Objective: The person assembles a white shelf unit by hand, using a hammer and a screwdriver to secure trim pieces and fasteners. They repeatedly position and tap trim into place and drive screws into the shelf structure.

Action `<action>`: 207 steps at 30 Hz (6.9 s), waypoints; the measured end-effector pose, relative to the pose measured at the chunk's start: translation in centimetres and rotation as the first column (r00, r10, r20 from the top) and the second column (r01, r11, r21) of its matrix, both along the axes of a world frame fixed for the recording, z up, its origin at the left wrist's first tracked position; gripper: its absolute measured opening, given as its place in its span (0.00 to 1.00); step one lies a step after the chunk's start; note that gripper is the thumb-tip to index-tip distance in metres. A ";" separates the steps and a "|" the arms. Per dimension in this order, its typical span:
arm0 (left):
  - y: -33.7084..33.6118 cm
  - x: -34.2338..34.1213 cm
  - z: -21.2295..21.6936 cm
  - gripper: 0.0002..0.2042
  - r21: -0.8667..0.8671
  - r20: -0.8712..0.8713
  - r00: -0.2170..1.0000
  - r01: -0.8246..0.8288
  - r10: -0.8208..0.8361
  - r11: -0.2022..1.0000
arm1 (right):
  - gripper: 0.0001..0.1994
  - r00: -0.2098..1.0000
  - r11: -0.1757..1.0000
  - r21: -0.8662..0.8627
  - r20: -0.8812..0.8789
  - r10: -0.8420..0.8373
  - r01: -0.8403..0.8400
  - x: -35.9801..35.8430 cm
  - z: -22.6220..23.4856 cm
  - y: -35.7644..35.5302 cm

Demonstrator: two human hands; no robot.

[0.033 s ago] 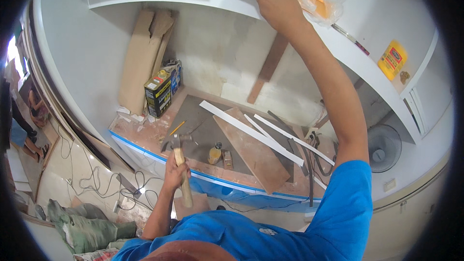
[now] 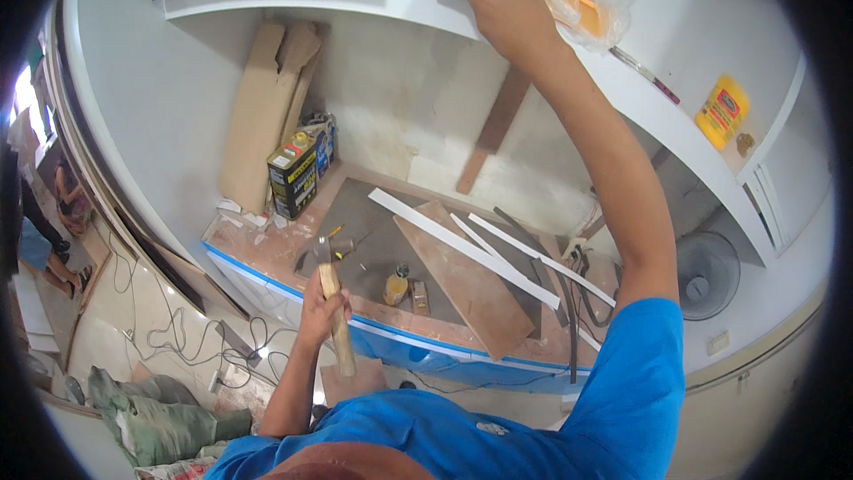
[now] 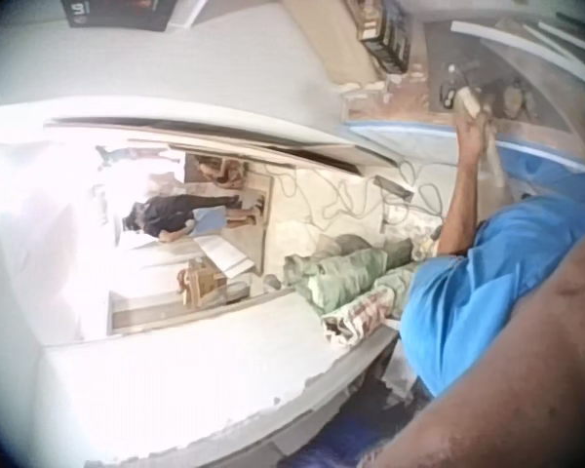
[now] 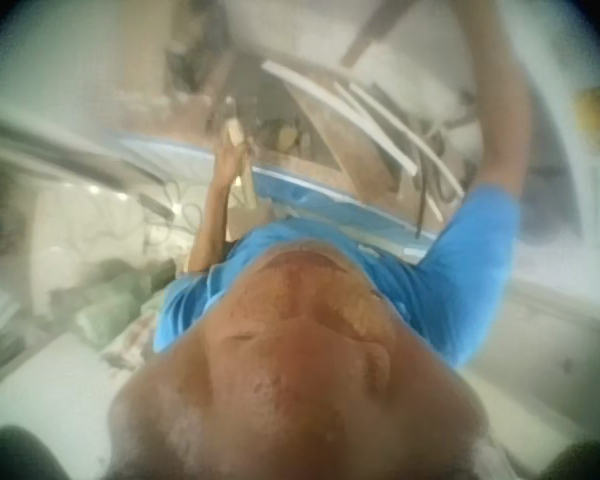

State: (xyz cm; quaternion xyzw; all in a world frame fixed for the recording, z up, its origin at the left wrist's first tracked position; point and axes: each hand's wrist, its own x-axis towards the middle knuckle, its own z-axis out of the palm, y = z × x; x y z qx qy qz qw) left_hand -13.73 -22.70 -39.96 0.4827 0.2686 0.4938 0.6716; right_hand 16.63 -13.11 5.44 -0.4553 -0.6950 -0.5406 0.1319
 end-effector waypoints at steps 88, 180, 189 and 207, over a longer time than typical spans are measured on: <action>17.3 10.9 33.5 0.25 0.873 0.292 0.617 -0.484 0.730 0.060 | 0.14 0.999 0.997 -0.059 -0.009 0.042 -0.042 0.2 1.1 -0.7; 14.9 9.1 32.6 0.20 0.781 0.309 0.690 -0.577 0.654 0.239 | 0.13 1.000 0.998 -0.062 -0.013 0.028 -0.029 0.4 1.2 -1.2; 13.2 10.4 33.1 0.20 0.749 0.259 0.773 -0.539 0.580 0.385 | 0.15 0.993 0.995 -0.092 -0.113 0.031 -0.042 1.3 2.3 -1.9; 13.5 9.4 31.7 0.19 0.706 0.261 0.753 -0.576 0.605 0.413 | 0.19 0.995 0.994 -0.097 -0.089 -0.052 0.043 0.0 1.1 -1.9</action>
